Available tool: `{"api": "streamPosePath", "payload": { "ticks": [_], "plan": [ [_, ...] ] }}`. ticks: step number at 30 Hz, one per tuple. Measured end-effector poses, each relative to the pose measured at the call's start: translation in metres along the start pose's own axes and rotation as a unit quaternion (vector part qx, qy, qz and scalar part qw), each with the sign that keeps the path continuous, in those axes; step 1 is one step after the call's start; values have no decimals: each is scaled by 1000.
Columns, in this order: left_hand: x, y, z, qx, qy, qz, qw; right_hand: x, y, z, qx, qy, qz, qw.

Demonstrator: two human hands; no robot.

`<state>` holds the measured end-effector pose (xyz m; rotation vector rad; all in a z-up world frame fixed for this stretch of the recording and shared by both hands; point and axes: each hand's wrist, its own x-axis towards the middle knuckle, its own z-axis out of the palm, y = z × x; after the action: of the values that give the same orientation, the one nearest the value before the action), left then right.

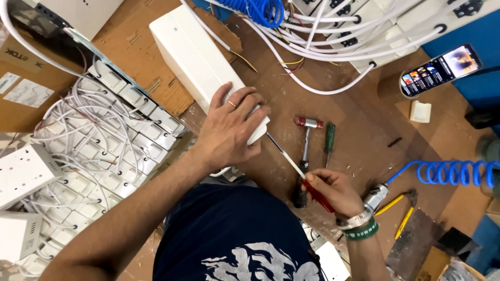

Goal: Assembling white plastic electrical housing units using screwdrivers, a hammer, and a pneumatic tool.

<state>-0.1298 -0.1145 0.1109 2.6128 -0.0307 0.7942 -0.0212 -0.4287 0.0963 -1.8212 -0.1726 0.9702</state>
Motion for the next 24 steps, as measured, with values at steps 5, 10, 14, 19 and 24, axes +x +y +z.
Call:
{"api": "streamPosePath", "payload": {
  "ticks": [5, 10, 14, 19, 24],
  "plan": [
    [-1, -1, 2, 3, 1, 2, 1000, 8, 11, -6, 34, -18, 40, 998],
    [1, -3, 0, 3, -16, 11, 1000, 15, 12, 0, 84, -84, 75, 990],
    [-3, -18, -7, -12, -45, 60, 997, 10, 20, -7, 47, -95, 61, 993],
    [11, -30, 0, 57, -132, 104, 984, -12, 26, -21, 31, -77, 78, 993],
    [67, -42, 48, 91, -154, 146, 973, -25, 45, -2, 86, -2, -5, 996]
  ]
}}
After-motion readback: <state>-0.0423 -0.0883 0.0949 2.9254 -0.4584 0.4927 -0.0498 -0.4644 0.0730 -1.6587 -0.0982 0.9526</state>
